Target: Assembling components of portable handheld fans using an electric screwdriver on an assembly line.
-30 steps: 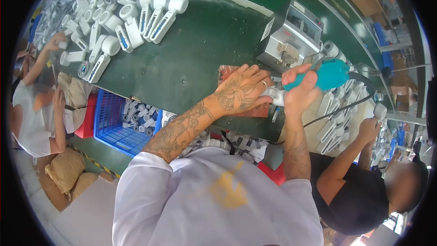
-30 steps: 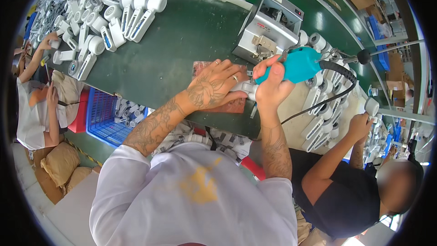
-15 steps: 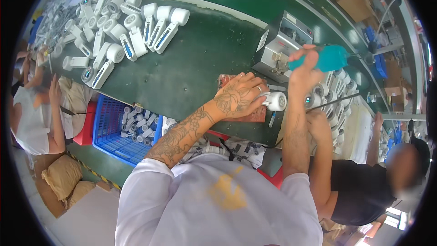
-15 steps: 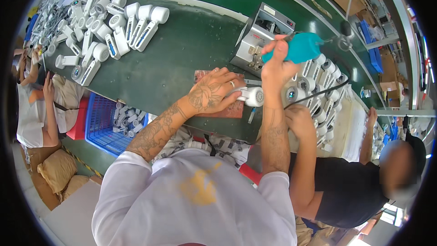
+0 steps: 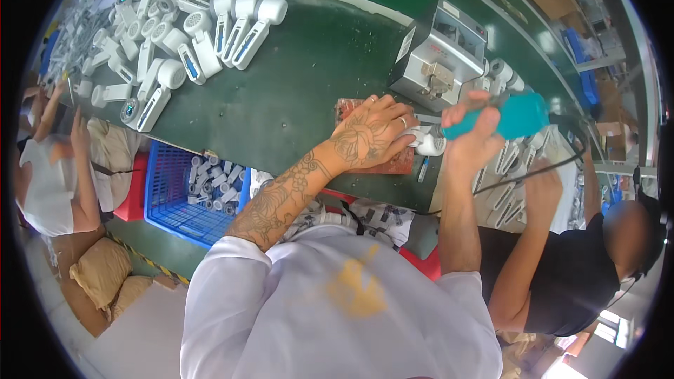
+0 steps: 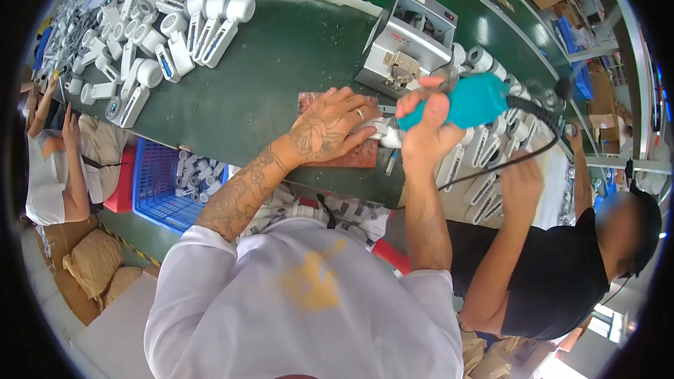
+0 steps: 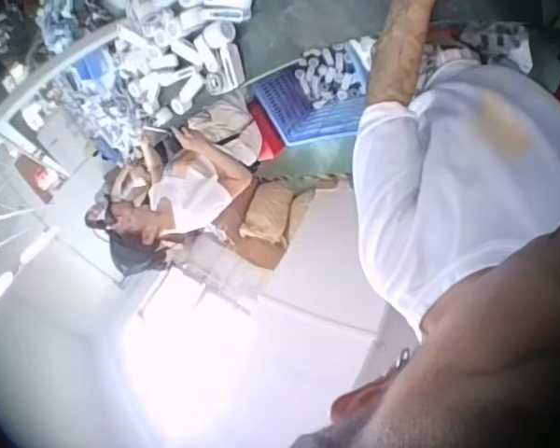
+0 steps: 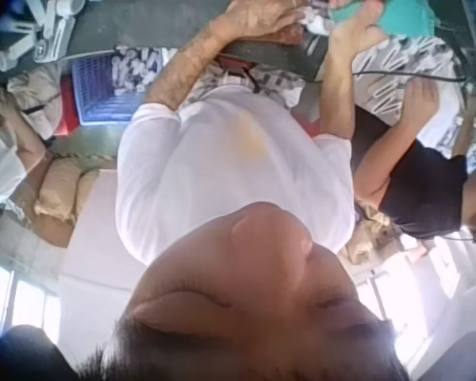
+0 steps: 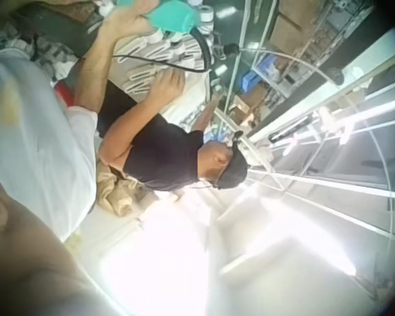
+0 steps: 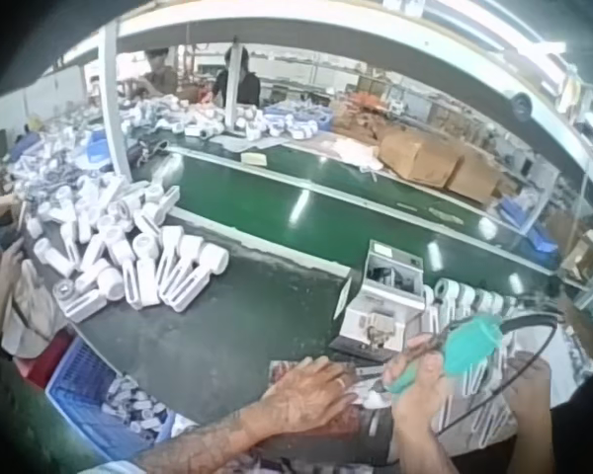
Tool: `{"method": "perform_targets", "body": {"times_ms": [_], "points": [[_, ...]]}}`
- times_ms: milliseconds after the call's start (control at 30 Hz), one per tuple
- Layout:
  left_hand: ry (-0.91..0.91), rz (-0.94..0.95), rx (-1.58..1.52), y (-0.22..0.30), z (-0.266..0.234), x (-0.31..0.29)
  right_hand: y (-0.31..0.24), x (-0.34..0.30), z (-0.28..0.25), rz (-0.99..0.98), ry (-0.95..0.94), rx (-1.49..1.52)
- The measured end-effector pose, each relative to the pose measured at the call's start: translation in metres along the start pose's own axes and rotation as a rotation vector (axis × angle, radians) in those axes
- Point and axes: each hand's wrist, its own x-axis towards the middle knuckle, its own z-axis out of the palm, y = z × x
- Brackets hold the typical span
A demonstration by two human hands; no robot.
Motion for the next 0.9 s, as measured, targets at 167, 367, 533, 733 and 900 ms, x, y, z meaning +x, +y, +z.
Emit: {"method": "perform_targets", "body": {"times_ms": [167,367,533,733,900], "points": [[-0.053,-0.027,-0.016,0.004,0.000,-0.003,-0.001,-0.018,-0.003,0.021,-0.043,-0.027],[-0.084,-0.024,0.005,0.001,0.001,-0.001,0.011,-0.023,-0.009,0.046,-0.039,-0.007],[-0.063,-0.012,0.028,0.003,-0.002,0.003,0.020,-0.025,-0.009,0.009,-0.051,-0.033],[-0.143,-0.206,-0.062,0.016,-0.012,0.006,0.055,-0.042,-0.047,0.187,0.187,-0.183],[0.102,0.137,0.308,0.037,-0.012,-0.033,-0.020,-0.046,-0.029,-0.009,0.187,0.365]]}}
